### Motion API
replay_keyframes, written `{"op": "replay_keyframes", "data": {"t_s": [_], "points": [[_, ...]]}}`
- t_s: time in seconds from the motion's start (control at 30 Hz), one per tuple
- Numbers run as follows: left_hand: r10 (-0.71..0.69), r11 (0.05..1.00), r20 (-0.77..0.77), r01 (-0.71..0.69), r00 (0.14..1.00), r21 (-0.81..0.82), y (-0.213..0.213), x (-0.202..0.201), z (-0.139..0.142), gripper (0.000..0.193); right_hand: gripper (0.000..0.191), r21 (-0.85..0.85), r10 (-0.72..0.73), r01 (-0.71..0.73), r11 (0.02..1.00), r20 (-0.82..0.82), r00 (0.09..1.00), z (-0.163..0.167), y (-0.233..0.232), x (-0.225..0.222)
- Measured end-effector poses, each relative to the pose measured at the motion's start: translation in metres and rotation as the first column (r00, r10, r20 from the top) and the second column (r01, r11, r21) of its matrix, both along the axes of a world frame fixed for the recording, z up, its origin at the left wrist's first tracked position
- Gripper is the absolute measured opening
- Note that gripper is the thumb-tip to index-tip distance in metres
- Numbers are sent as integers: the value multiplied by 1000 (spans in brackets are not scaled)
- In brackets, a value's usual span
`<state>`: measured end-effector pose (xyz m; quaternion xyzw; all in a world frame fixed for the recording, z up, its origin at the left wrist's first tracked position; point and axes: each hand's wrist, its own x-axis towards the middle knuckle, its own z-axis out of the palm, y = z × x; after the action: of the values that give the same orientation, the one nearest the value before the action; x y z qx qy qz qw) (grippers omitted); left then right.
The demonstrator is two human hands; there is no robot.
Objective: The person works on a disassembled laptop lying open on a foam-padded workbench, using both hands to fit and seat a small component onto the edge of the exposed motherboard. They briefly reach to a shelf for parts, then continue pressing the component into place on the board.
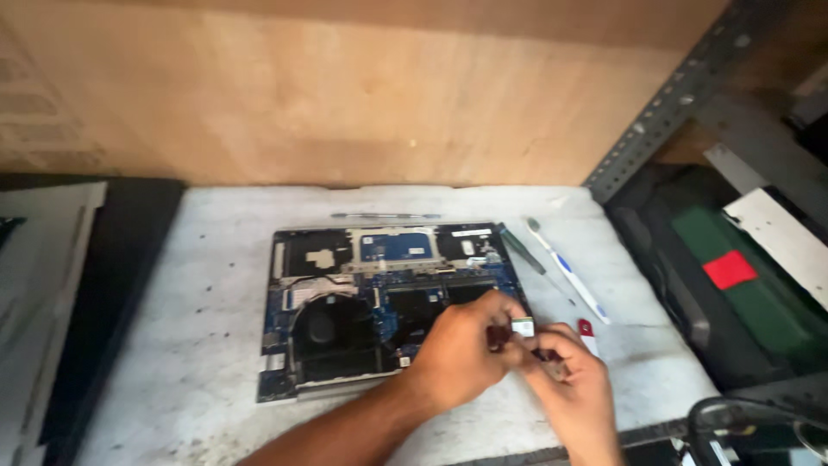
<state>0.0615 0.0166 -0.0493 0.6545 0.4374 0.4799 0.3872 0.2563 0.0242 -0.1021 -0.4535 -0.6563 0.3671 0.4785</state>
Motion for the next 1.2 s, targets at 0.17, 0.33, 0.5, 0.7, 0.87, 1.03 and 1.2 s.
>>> {"op": "replay_keyframes", "data": {"t_s": [0.17, 0.33, 0.5, 0.7, 0.87, 1.03, 1.2], "points": [[6, 1000, -4, -6, 1000, -6, 0, 2, 3, 38, 12, 61, -27, 23, 998, 76, 997, 5, -2, -3], [11, 999, 29, -9, 1000, -41, 1, 4, 0, 36, 9, 90, -69, 59, 994, 115, 991, 6, -6, -3], [-54, 998, 139, 56, 989, -10, 4, 5, -6, 31, 4, 53, -70, 67, 996, 44, 997, 4, -5, -1], [-49, 993, 155, 65, 987, -99, 5, 4, -7, 28, 4, -13, 14, -15, 1000, -137, 991, 0, -4, 3], [-38, 996, 134, 49, 990, -80, 5, 3, -5, 27, 3, -85, -22, 5, 996, -197, 980, 2, -5, 3], [-30, 996, 145, 41, 989, -76, 4, 4, -5, 26, 1, -40, -27, 23, 999, -106, 994, 4, -6, 3], [-34, 994, 159, 50, 987, -93, 3, 3, -3, 25, 1, -11, 6, -7, 1000, -83, 997, 6, -6, 3]]}}
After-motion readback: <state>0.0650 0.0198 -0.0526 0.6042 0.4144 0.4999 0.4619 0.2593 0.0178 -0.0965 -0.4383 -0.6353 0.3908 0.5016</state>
